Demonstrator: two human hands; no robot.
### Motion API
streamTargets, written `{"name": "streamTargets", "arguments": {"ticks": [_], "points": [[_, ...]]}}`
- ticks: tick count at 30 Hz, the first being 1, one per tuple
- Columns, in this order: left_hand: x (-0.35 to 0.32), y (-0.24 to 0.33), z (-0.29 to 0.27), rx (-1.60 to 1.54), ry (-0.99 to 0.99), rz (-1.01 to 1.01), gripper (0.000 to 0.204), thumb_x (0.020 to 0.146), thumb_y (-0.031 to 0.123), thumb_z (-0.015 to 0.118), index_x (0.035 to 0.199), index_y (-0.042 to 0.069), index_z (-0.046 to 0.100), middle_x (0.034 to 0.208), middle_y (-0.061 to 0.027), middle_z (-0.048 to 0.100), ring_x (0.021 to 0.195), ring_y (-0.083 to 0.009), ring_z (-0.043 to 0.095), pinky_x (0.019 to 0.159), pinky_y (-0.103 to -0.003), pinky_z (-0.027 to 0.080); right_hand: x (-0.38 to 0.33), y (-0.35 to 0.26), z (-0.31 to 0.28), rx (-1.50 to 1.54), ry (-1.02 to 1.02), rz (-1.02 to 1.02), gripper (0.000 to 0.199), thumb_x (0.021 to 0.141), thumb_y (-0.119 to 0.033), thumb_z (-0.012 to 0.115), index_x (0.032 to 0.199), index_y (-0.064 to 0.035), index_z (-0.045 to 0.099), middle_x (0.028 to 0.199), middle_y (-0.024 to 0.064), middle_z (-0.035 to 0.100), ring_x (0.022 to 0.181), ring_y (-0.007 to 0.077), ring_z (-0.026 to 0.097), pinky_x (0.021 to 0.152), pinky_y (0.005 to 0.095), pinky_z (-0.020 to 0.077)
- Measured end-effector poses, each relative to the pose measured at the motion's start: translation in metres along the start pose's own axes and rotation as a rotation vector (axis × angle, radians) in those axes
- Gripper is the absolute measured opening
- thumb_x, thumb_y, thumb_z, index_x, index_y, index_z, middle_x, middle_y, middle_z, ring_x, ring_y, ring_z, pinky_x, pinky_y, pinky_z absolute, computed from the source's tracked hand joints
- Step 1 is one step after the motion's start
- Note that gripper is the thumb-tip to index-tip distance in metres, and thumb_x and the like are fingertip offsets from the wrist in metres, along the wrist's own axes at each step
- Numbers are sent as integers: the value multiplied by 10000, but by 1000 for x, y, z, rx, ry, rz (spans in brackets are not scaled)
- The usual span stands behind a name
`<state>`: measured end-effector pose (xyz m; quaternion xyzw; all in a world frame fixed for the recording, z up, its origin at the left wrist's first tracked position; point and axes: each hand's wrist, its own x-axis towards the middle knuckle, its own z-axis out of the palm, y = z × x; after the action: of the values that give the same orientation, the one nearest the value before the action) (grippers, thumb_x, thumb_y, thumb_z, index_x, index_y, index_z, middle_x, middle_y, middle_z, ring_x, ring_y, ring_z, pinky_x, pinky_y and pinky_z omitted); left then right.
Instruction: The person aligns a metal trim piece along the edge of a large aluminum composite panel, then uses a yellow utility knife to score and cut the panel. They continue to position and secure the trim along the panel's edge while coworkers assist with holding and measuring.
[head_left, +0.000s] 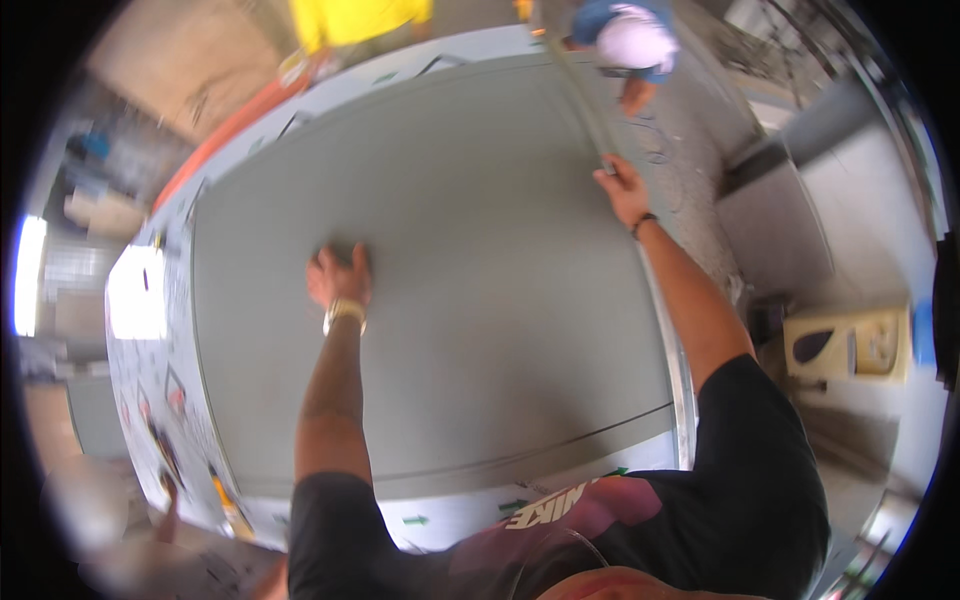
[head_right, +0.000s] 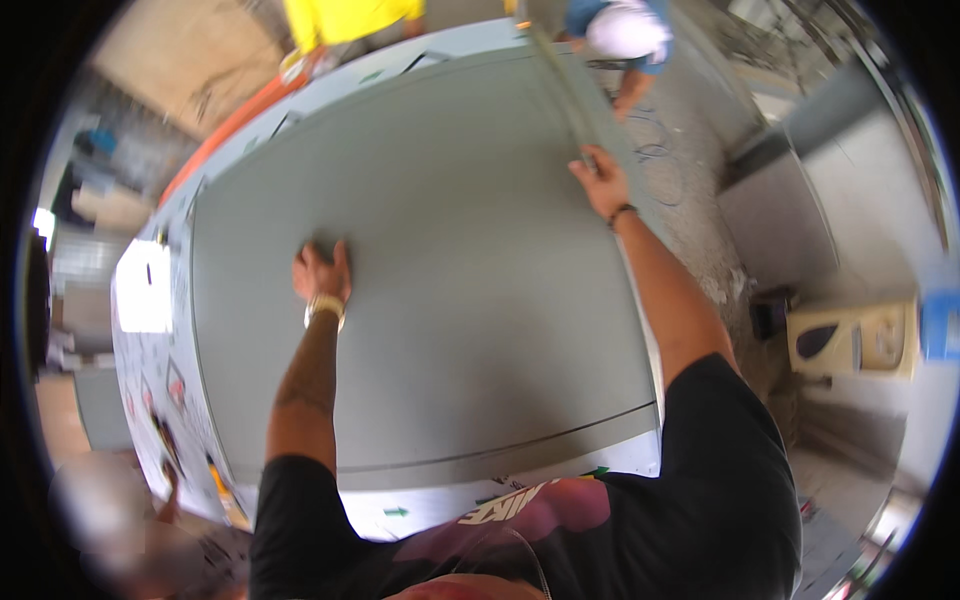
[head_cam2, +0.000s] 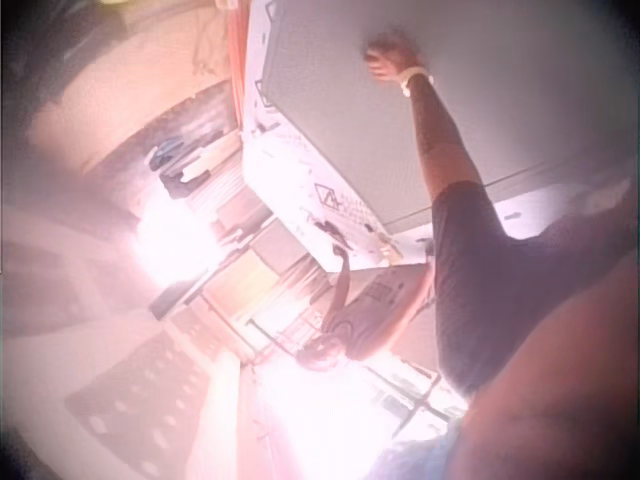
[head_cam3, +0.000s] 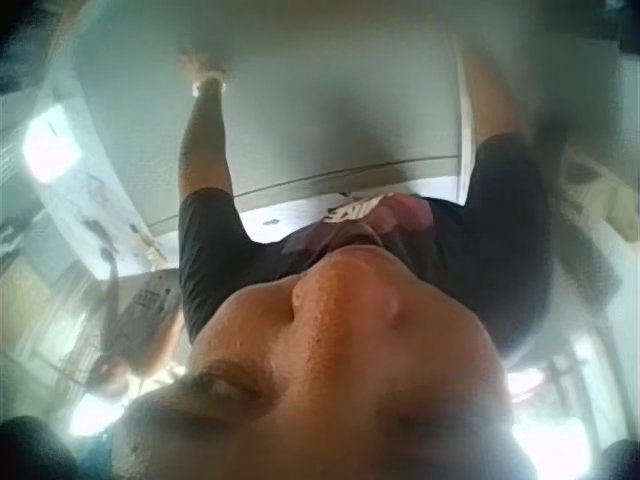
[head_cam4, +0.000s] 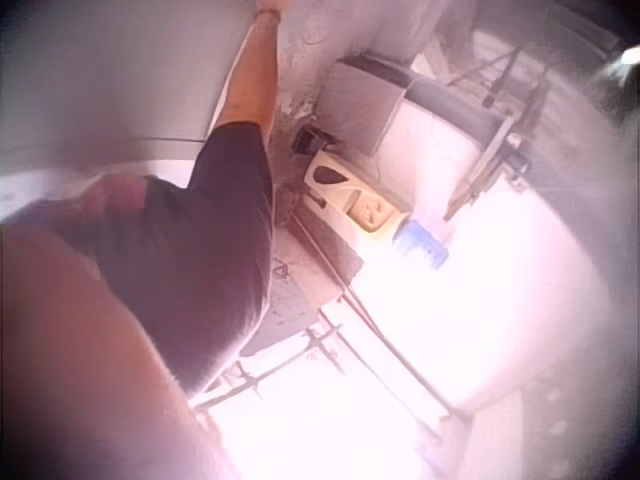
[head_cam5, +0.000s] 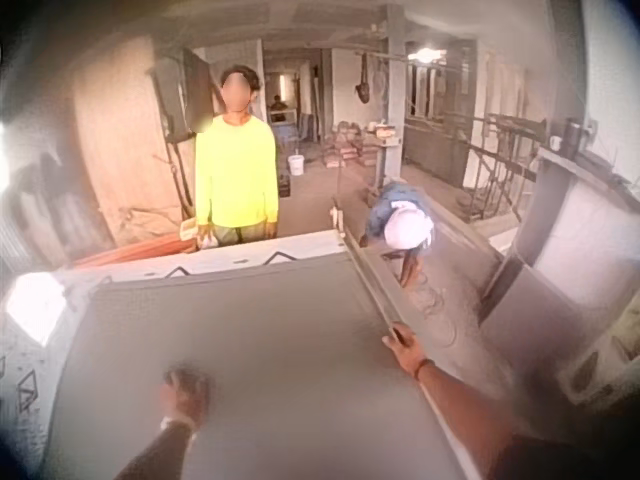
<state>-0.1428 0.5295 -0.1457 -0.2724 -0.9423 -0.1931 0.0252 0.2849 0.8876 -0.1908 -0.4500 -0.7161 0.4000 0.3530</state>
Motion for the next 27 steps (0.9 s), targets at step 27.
{"name": "streamTargets", "arguments": {"ticks": [27], "points": [[-7, 5, -10, 45, -6, -20, 728, 977, 567, 600, 1479, 54, 477, 1553, -266, 393, 1522, -399, 285, 1238, -524, 237, -1, -11, -2, 90, 1, -69, 427, 965, -234, 735, 1319, -15, 643, 1464, 135, 584, 1365, 264, 544, 1145, 359, 413]]}}
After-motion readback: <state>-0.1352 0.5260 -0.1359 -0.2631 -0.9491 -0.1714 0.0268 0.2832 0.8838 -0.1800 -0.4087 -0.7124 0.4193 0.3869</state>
